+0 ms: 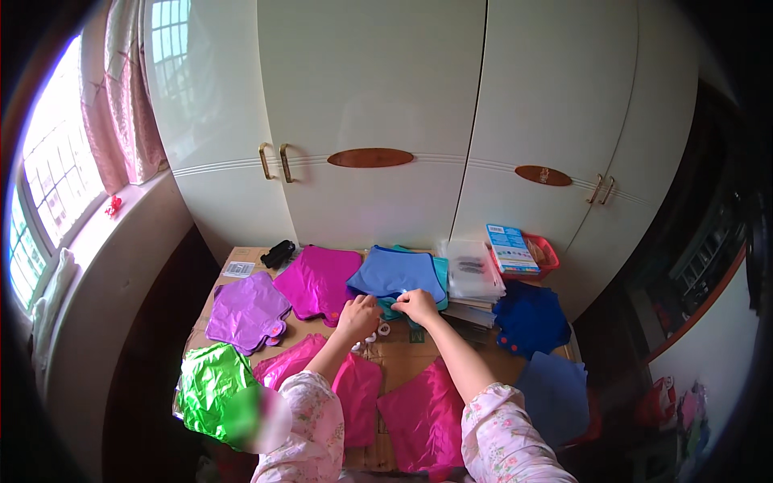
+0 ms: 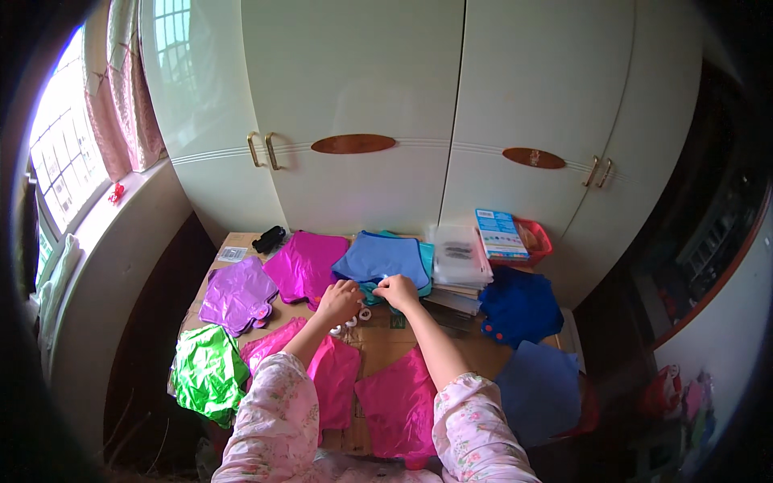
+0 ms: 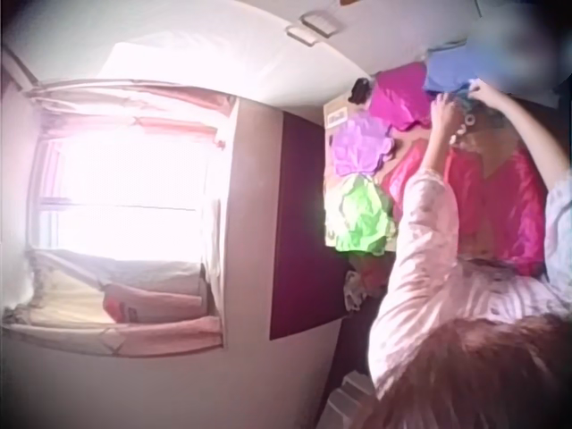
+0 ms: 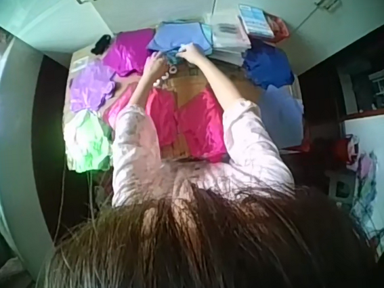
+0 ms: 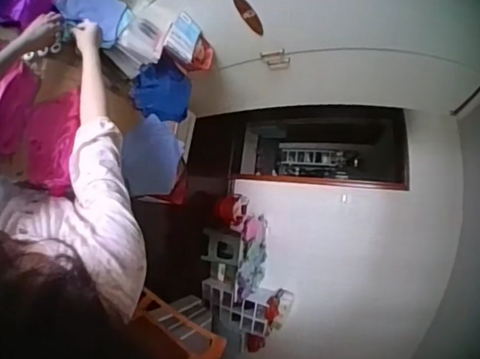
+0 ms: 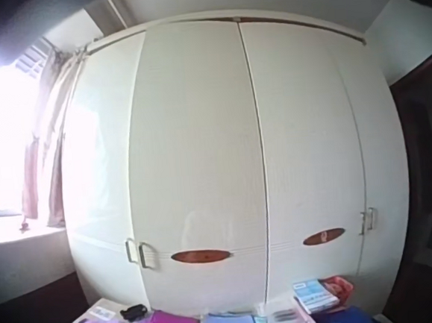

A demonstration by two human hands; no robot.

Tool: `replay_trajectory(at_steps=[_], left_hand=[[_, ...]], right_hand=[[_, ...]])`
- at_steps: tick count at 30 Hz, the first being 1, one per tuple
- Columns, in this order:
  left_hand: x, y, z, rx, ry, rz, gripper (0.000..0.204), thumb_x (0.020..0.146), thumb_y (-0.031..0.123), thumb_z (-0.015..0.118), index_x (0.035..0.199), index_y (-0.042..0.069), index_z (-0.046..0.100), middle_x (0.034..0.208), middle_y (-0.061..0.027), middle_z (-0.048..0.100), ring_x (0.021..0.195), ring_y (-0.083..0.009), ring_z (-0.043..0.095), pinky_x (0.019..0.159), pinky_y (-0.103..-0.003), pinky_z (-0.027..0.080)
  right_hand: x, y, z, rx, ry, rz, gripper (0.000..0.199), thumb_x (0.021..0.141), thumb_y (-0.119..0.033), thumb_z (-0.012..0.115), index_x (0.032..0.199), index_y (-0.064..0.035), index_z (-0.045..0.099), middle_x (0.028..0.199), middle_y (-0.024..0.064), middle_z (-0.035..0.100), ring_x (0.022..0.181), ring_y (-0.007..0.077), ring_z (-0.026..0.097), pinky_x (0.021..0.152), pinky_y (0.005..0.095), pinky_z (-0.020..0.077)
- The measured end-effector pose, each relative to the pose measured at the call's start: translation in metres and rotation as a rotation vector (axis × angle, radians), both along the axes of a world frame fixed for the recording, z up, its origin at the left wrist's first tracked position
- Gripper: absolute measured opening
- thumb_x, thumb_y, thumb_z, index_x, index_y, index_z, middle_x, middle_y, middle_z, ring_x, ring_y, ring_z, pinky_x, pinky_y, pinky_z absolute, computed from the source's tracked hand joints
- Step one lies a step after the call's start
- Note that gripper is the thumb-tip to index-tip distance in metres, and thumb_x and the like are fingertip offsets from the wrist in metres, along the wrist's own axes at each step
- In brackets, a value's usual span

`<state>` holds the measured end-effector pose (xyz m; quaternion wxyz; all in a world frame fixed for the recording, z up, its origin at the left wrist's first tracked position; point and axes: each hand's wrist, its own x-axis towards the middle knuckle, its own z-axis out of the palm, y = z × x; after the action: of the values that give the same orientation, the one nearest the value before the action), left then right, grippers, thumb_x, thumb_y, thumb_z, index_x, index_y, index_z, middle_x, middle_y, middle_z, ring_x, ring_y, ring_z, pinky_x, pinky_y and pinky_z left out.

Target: Fold colored fabric pieces and insert them into clear plastic packaging bags with cardboard backing.

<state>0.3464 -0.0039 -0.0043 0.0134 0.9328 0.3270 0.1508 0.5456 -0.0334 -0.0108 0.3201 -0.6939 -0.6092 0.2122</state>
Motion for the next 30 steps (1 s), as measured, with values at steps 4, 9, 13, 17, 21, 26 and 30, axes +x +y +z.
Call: replay_trajectory(at_steps=[4, 9, 13, 17, 21, 26, 30], left_hand=[[0.006, 0.012, -0.015, 0.090, -0.070, -0.121, 0.017, 0.083, 0.020, 0.056, 0.096, 0.010, 0.061, 0.103, -0.0074, 0.064, 0.105, -0.0254, 0.059, 0.090, -0.044, 0.043], [0.017, 0.020, -0.024, -0.044, -0.070, -0.053, 0.011, 0.087, 0.018, 0.052, 0.089, 0.008, 0.055, 0.089, -0.0083, 0.066, 0.095, -0.0259, 0.062, 0.087, -0.043, 0.044], [0.020, 0.023, -0.019, -0.103, 0.011, -0.035, 0.022, 0.089, 0.024, 0.050, 0.104, 0.011, 0.059, 0.107, -0.0101, 0.064, 0.103, -0.0248, 0.060, 0.086, -0.043, 0.044], [0.028, 0.015, -0.010, -0.104, 0.117, 0.012, 0.039, 0.088, 0.037, 0.053, 0.123, 0.021, 0.056, 0.131, -0.0114, 0.053, 0.116, -0.0262, 0.053, 0.089, -0.046, 0.042], [0.033, 0.018, -0.006, -0.188, 0.194, 0.039, 0.049, 0.086, 0.049, 0.055, 0.130, 0.027, 0.052, 0.141, -0.0113, 0.045, 0.125, -0.0295, 0.044, 0.095, -0.050, 0.037], [0.027, 0.022, 0.001, -0.268, 0.278, 0.059, 0.052, 0.087, 0.051, 0.052, 0.134, 0.029, 0.047, 0.143, -0.0117, 0.043, 0.129, -0.0309, 0.040, 0.100, -0.050, 0.032], [0.032, 0.027, -0.017, -0.164, 0.271, 0.025, 0.054, 0.088, 0.051, 0.051, 0.136, 0.027, 0.045, 0.144, -0.0134, 0.041, 0.135, -0.0327, 0.033, 0.106, -0.052, 0.026]], right_hand=[[0.004, 0.004, -0.011, 0.073, 0.079, -0.036, 0.027, 0.071, -0.032, 0.076, 0.088, -0.0109, 0.072, 0.076, 0.0101, 0.068, 0.070, 0.0247, 0.065, 0.067, 0.0343, 0.0499], [-0.004, 0.000, -0.003, 0.022, -0.002, 0.010, 0.025, 0.074, -0.030, 0.071, 0.090, -0.0110, 0.072, 0.085, 0.0124, 0.069, 0.081, 0.0279, 0.067, 0.072, 0.0365, 0.0510], [-0.010, -0.001, -0.001, 0.094, -0.160, -0.003, 0.023, 0.076, -0.028, 0.069, 0.088, -0.0090, 0.071, 0.082, 0.0142, 0.068, 0.081, 0.0306, 0.067, 0.071, 0.0386, 0.0513], [0.017, 0.010, -0.004, 0.197, 0.027, -0.150, 0.022, 0.079, -0.028, 0.069, 0.083, -0.0065, 0.070, 0.070, 0.0144, 0.065, 0.063, 0.0246, 0.064, 0.061, 0.0360, 0.0474], [0.067, 0.027, 0.011, 0.235, 0.437, -0.355, 0.019, 0.081, -0.016, 0.067, 0.065, -0.0062, 0.062, 0.060, -0.0016, 0.056, 0.057, 0.0080, 0.048, 0.054, 0.0286, 0.0387], [0.121, 0.026, 0.077, 0.503, 0.627, -0.426, 0.015, 0.081, -0.011, 0.066, 0.068, -0.0048, 0.061, 0.062, -0.0030, 0.052, 0.056, 0.0080, 0.045, 0.051, 0.0272, 0.0348], [0.167, 0.020, 0.133, 0.625, 0.402, -0.523, 0.022, 0.081, -0.010, 0.066, 0.064, -0.0045, 0.053, 0.063, -0.0040, 0.049, 0.061, 0.0070, 0.042, 0.054, 0.0283, 0.0344]])
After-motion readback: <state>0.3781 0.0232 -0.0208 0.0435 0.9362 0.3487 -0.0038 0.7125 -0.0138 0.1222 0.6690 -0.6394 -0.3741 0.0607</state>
